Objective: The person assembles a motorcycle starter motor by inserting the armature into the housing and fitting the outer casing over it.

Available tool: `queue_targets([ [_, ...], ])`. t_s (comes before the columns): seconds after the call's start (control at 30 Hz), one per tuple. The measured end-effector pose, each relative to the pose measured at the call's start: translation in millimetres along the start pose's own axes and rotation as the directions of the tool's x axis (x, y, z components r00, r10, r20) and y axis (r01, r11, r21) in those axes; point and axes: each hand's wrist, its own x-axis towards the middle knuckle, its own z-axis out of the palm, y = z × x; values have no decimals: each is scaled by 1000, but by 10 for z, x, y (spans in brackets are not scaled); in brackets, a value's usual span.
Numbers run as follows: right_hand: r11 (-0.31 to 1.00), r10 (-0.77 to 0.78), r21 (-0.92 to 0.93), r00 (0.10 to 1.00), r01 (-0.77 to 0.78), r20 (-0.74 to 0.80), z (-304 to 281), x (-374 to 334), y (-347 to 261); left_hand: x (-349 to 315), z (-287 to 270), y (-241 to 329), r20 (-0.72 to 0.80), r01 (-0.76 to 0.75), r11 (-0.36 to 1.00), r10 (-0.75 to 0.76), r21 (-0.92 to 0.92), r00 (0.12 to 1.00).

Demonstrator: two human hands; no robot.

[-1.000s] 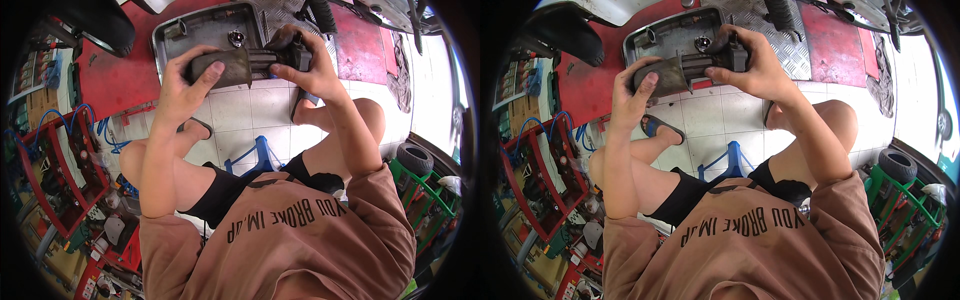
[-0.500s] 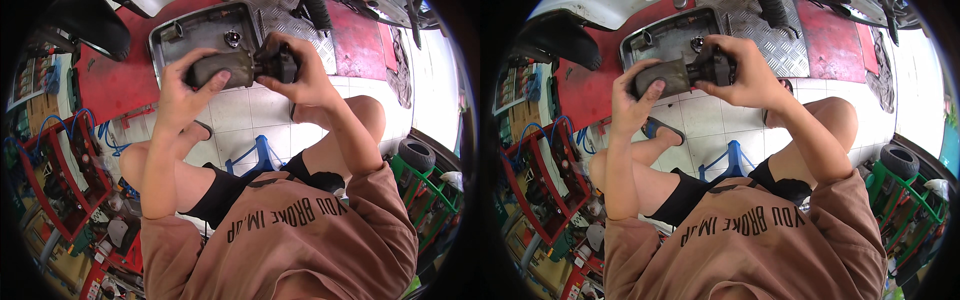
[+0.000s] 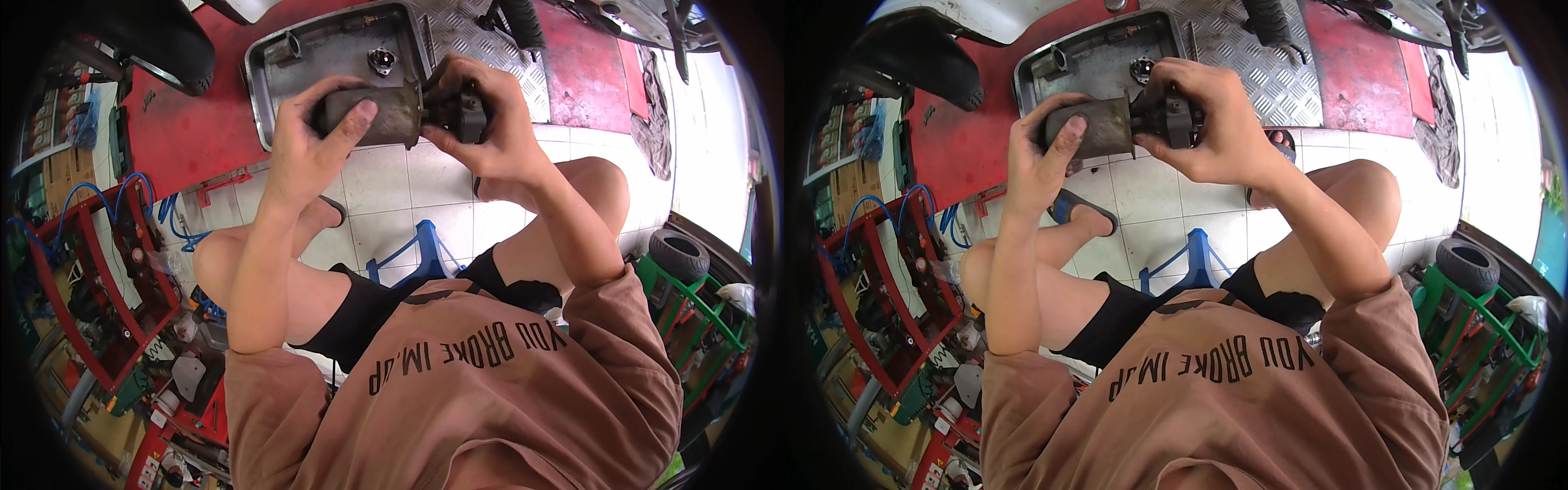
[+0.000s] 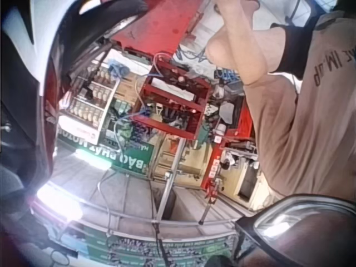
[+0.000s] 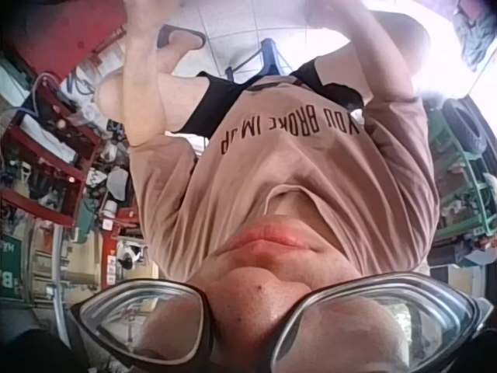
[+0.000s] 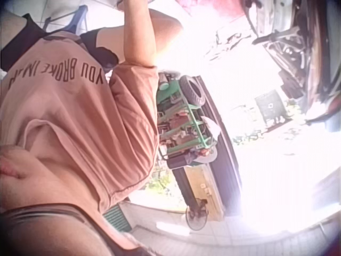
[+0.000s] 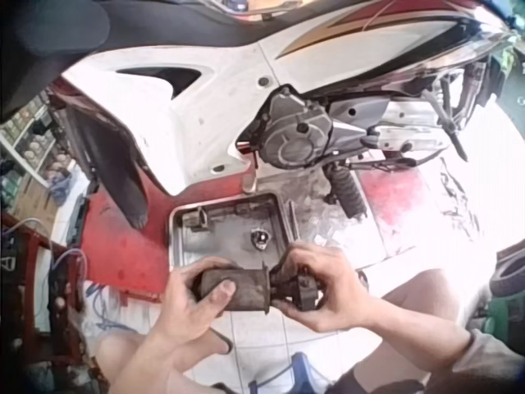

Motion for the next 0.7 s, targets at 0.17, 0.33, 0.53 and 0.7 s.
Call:
queue_targets([
  [0.17,1000,3,-12,1000,-3,25,2,5,-62,-18,103,-31,-39,195,943,-213,-270,976],
  [0.33,996,82,-29,996,-81,42,-13,24,-63,18,123,-124,-45,240,929,-262,-281,964],
  [0.53,996,88,15,995,-89,45,-32,40,-25,52,121,-188,-59,103,980,-115,-172,992],
  [0.7,997,72,30,993,-75,97,-97,73,-37,22,108,-109,-25,153,979,-158,-137,987],
])
